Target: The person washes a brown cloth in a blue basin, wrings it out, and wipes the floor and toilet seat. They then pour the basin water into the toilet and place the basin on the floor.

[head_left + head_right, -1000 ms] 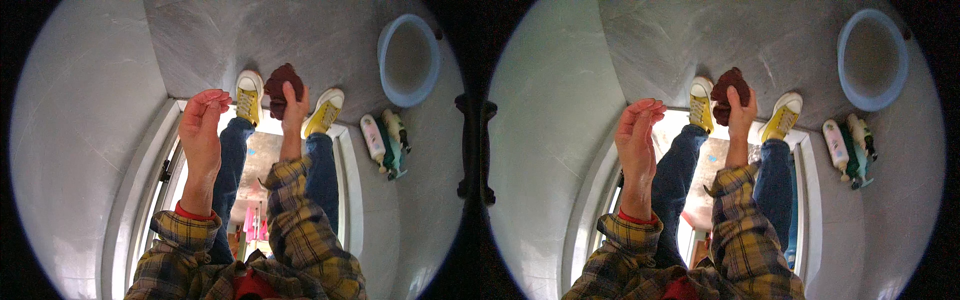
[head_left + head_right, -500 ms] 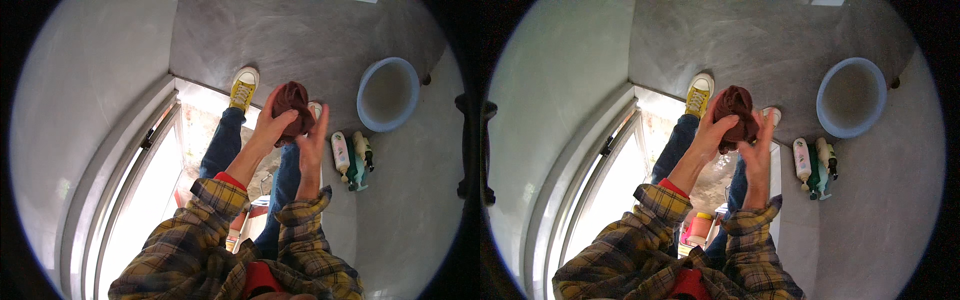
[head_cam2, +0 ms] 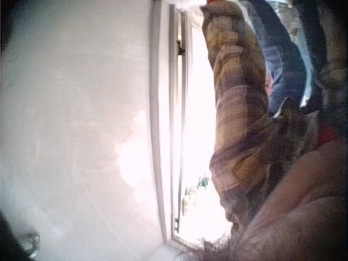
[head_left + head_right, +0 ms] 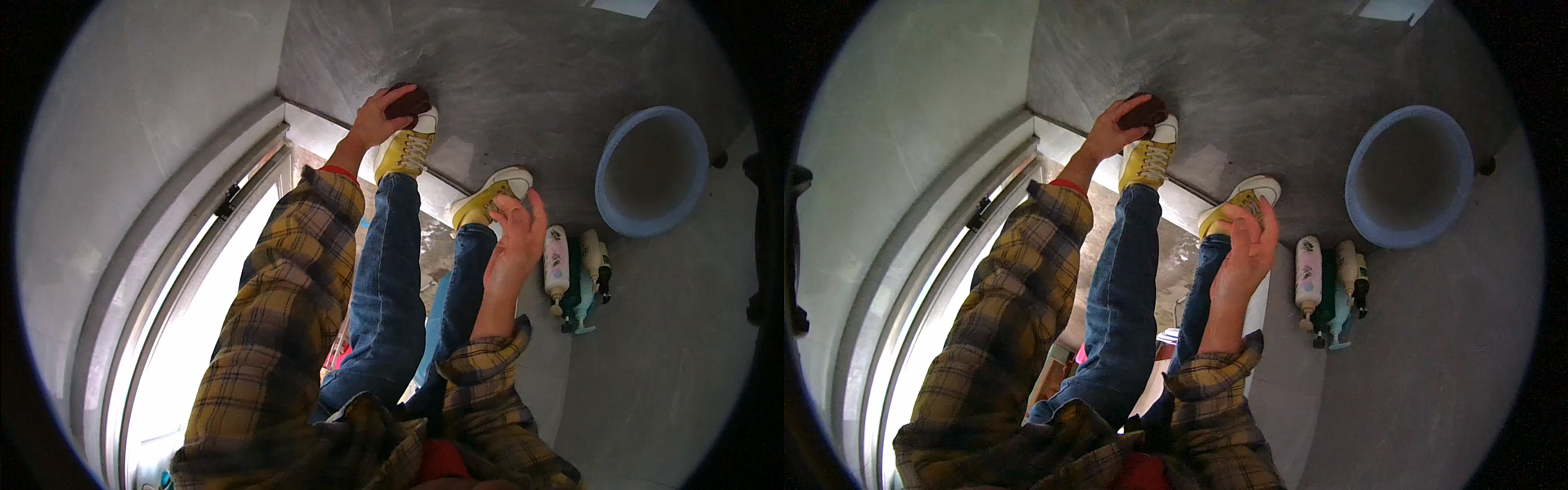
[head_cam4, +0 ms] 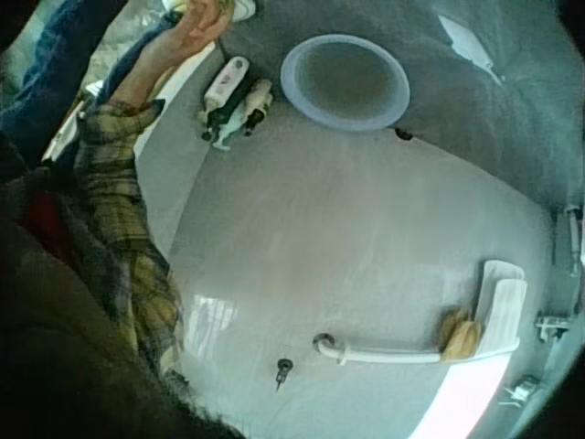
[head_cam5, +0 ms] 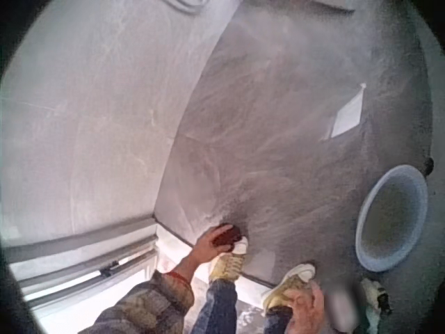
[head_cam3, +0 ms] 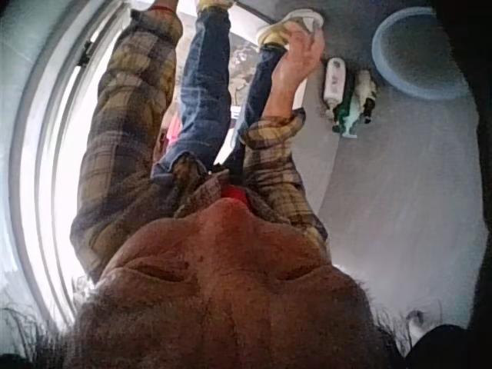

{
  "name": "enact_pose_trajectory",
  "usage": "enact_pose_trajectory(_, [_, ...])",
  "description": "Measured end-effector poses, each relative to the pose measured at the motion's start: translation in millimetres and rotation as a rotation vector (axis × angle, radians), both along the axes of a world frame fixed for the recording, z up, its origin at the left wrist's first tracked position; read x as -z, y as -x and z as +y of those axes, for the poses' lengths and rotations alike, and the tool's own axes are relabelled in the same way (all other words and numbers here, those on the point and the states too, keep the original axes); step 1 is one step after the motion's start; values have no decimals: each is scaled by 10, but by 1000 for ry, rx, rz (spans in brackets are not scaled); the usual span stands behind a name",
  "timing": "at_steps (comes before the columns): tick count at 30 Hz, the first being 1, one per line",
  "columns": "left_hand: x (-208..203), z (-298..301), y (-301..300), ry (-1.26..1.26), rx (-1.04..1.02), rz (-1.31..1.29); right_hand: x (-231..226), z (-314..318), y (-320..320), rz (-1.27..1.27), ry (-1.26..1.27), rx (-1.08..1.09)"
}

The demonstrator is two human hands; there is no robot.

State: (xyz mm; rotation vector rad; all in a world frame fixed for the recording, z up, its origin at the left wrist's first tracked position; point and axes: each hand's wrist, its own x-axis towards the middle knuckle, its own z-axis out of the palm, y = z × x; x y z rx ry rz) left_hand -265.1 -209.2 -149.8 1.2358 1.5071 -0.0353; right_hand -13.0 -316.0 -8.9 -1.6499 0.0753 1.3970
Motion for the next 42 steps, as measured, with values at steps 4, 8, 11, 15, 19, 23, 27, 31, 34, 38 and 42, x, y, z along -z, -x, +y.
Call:
enact_pose_trajectory(4, [101, -469, 219, -169, -31, -31, -24, 89, 9, -14, 17, -9])
enact_pose_trajectory(8, [-54, -1059, 424, -51, -339, -49, -17, 145, -46, -38, -14, -72])
enact_pose_trajectory(11, [-101, -1386, 600, 273, -871, -198, -1, 161, -74, -47, -65, -76])
enact_pose_trajectory(15, [60, -1554, 808, 289, -985, -193, -23, 169, -112, -67, -115, -63])
enact_pose_trajectory(19, [96, -1763, 926, 281, -1051, -217, -61, 216, -146, -75, -73, -94])
enact_pose_trajectory(23, [144, -2031, 821, 292, -1217, -58, -68, 289, -144, -79, -63, -34])
enact_pose_trajectory(27, [204, -2107, 716, 285, -1382, 13, -82, 307, -134, -63, -70, -115])
enact_pose_trajectory(31, [115, -1789, 687, 241, -1173, -50, -101, 304, -103, -76, -78, -107])
enact_pose_trajectory(34, [14, -1238, 587, 232, -1016, -111, -127, 296, -53, -41, -70, -105])
enact_pose_trajectory(38, [73, -271, 165, 152, -768, -268, -119, 303, -5, -22, -108, -107])
enact_pose_trajectory(42, [242, 240, -467, 197, -484, -521, -50, 289, -26, -33, -183, -103])
